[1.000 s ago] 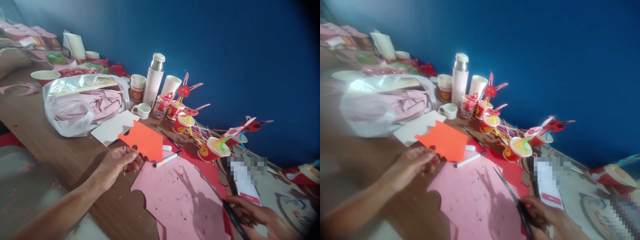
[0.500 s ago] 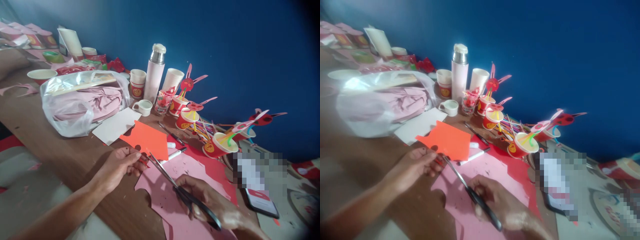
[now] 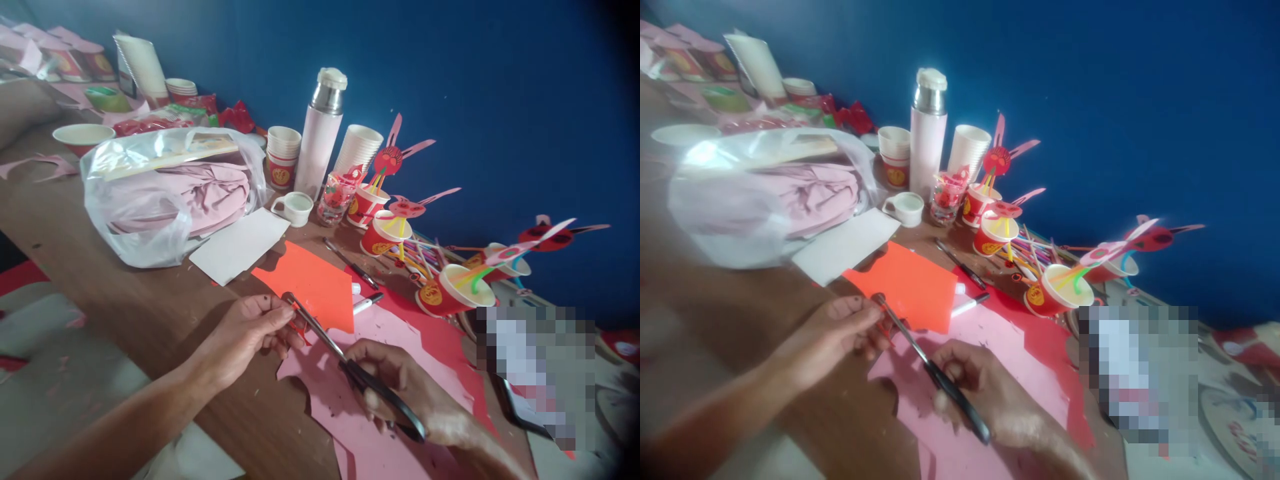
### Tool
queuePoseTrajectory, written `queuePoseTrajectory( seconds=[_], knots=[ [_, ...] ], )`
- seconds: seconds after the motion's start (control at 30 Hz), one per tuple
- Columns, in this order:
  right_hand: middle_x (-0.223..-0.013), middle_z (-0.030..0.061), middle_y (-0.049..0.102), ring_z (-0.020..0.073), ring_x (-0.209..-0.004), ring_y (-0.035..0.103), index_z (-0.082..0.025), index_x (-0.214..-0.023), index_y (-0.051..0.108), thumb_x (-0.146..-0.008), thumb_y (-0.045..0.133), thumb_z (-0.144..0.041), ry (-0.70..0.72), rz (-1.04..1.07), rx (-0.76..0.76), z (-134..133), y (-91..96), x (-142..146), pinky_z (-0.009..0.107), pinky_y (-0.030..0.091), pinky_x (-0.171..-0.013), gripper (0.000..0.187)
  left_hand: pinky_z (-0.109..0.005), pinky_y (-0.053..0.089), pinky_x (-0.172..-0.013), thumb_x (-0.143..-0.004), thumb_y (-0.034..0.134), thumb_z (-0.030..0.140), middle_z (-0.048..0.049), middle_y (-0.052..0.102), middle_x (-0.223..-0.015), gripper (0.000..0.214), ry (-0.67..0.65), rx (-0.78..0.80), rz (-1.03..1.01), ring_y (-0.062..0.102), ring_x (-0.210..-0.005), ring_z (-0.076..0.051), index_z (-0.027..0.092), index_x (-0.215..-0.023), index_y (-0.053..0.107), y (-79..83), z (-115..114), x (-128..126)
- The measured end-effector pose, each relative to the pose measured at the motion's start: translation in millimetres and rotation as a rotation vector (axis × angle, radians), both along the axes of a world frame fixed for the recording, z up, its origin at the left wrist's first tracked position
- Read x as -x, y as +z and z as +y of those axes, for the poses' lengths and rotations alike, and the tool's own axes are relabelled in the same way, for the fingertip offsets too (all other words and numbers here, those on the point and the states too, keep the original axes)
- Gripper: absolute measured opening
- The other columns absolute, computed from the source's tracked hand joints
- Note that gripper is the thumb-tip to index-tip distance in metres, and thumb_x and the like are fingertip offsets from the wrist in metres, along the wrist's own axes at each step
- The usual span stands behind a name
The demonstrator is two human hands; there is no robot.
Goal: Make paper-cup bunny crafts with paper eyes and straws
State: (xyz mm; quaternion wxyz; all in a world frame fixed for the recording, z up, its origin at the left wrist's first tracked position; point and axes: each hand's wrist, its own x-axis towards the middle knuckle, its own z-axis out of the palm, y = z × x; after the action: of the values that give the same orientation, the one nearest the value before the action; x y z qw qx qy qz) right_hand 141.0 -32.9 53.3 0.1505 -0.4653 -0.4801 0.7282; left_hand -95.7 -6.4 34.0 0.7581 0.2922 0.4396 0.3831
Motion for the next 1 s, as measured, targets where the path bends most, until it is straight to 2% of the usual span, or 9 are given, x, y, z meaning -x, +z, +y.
queuePoseTrajectory(
  seconds=[0.13, 0.4, 0.5, 0.6, 0.7, 0.8, 0.9, 0.97, 1.0],
  knots=[
    [-0.059, -0.0044, 0.054, 0.0038, -0.041, 0.045, -0.014, -0.09, 0.056, -0.062, 0.074, -0.059, -0.031, 0.009, -0.003, -2, 0.3, 3, 0.014, 0.039, -0.039, 0.055, -0.019, 0.047, -0.047, -0.072, 0.073, 0.035, -0.0062, 0.069, -0.069, 0.027, -0.001, -0.001, -0.017, 0.065, -0.057, -0.014, 0.01, -0.076, 0.065, -1.3, 0, 1],
    [-0.053, -0.0066, 0.05, 0.0028, -0.035, 0.04, -0.015, -0.089, 0.058, -0.063, 0.073, -0.058, -0.053, -0.002, -0.039, -5, -8.6, -1, 0.013, 0.037, -0.033, 0.053, -0.02, 0.047, -0.047, -0.069, 0.075, 0.033, -0.0076, 0.071, -0.073, 0.025, 0.008, 0.004, 0.001, 0.064, -0.055, -0.013, 0.011, -0.071, 0.062, -1.6, 1, 1],
    [-0.057, -0.0066, 0.05, 0.0034, -0.038, 0.043, -0.016, -0.093, 0.057, -0.067, 0.072, -0.056, -0.036, 0.018, -0.065, -5, -11.5, -9, 0.014, 0.038, -0.036, 0.05, -0.02, 0.048, -0.047, -0.07, 0.074, 0.032, -0.0069, 0.071, -0.073, 0.024, -0.012, -0.009, -0.002, 0.064, -0.053, -0.013, 0.013, -0.07, 0.061, -0.9, 0, 1],
    [-0.061, -0.006, 0.051, 0.0049, -0.042, 0.046, -0.017, -0.095, 0.057, -0.074, 0.069, -0.044, 0.008, -0.068, -0.102, -4, -6.3, -17, 0.016, 0.04, -0.041, 0.036, -0.019, 0.046, -0.046, -0.072, 0.072, 0.031, -0.0053, 0.07, -0.069, 0.021, -0.059, -0.033, -0.008, 0.062, -0.05, -0.012, 0.014, -0.069, 0.06, -0.7, -2, 2],
    [-0.062, -0.0053, 0.055, 0.0069, -0.05, 0.049, -0.018, -0.096, 0.059, -0.077, 0.066, -0.029, 0.026, -0.293, -0.282, -5, 3.6, -26, 0.017, 0.041, -0.049, 0.023, -0.02, 0.045, -0.047, -0.072, 0.072, 0.03, -0.0038, 0.069, -0.067, 0.018, -0.042, -0.092, -0.017, 0.061, -0.049, -0.012, 0.016, -0.069, 0.061, 2.2, -4, 7],
    [-0.062, -0.0042, 0.06, 0.0096, -0.054, 0.053, -0.022, -0.103, 0.062, -0.08, 0.061, -0.025, 0.06, -0.541, -0.551, -10, 10.6, -37, 0.019, 0.042, -0.053, 0.023, -0.021, 0.045, -0.048, -0.069, 0.073, 0.03, -0.0012, 0.068, -0.066, 0.014, 0.061, -0.178, 0.035, 0.059, -0.049, -0.011, 0.019, -0.072, 0.065, 9.2, -6, 22],
    [-0.086, 0.0008, 0.071, 0.014, -0.072, 0.063, -0.026, -0.112, 0.064, -0.081, 0.054, -0.018, 0.116, -0.652, -0.749, -18, 13.4, -50, 0.022, 0.048, -0.064, 0.033, -0.021, 0.045, -0.047, -0.068, 0.074, 0.031, 0.0012, 0.067, -0.063, 0.012, 0.162, -0.24, 0.182, 0.058, -0.051, -0.011, 0.021, -0.071, 0.068, 15.0, -10, 49],
    [-0.103, 0.0027, 0.07, 0.0168, -0.086, 0.066, -0.028, -0.116, 0.063, -0.08, 0.052, -0.013, 0.167, -0.656, -0.819, -24, 14.4, -57, 0.024, 0.05, -0.074, 0.04, -0.019, 0.045, -0.049, -0.067, 0.075, 0.028, 0.0033, 0.067, -0.064, 0.009, 0.202, -0.274, 0.341, 0.057, -0.053, -0.01, 0.023, -0.071, 0.069, 14.9, -16, 70],
    [-0.107, 0.0032, 0.069, 0.0178, -0.09, 0.066, -0.029, -0.118, 0.062, -0.08, 0.052, -0.013, 0.194, -0.66, -0.834, -26, 14.7, -60, 0.025, 0.05, -0.077, 0.042, -0.018, 0.043, -0.047, -0.067, 0.075, 0.031, 0.0049, 0.067, -0.063, 0.01, 0.271, -0.313, 0.399, 0.055, -0.052, -0.009, 0.024, -0.069, 0.069, 13.6, -20, 81]
  ],
)
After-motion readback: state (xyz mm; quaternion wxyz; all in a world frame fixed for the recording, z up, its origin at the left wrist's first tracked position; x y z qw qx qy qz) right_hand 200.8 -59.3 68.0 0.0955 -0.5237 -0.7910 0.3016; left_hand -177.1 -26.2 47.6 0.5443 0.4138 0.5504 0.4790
